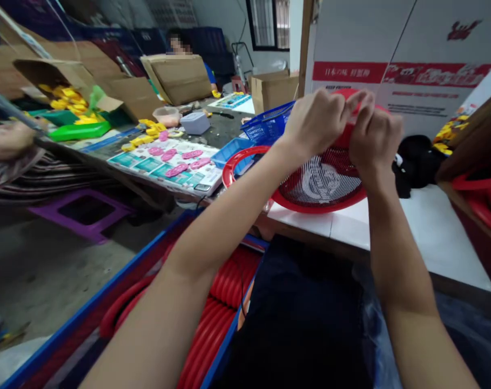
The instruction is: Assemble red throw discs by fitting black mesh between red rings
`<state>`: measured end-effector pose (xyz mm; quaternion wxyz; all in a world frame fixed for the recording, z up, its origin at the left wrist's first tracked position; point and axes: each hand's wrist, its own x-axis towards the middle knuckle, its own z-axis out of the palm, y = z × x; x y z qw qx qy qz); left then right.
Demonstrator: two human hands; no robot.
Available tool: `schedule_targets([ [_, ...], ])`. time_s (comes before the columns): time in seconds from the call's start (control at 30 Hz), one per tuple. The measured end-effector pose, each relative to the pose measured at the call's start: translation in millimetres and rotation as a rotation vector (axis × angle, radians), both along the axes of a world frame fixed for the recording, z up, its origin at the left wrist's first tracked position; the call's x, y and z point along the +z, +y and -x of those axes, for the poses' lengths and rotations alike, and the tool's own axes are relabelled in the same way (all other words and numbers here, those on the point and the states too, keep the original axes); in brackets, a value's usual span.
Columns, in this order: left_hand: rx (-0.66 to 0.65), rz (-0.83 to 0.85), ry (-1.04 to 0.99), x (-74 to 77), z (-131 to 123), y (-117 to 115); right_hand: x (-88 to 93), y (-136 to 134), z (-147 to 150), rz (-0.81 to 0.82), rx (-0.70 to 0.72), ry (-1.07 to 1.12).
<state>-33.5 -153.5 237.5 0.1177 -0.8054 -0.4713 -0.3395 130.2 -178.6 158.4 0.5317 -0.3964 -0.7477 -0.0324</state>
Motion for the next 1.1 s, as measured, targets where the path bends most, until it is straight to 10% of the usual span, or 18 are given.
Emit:
schedule_targets([
  [0.17,-0.376,0.150,0.143,-42.2,39,-35,2.1,17,-46,-0.117,0.036,-0.050],
  [0.4,-0.558,-0.049,0.178,-93.3,52,-92,-33.8,-69,-81,-0.054,0.348,-0.468],
  [0.73,-0.629,0.308,0.111,-80.0,53,-105,-41.8,-94,-94,-0.135,0.169,-0.381],
  [1.1,-0.527,0.351,-0.309,-52.3,-3,-80,-36.8,-39,-83,-0.627,-0.186,-0.525],
])
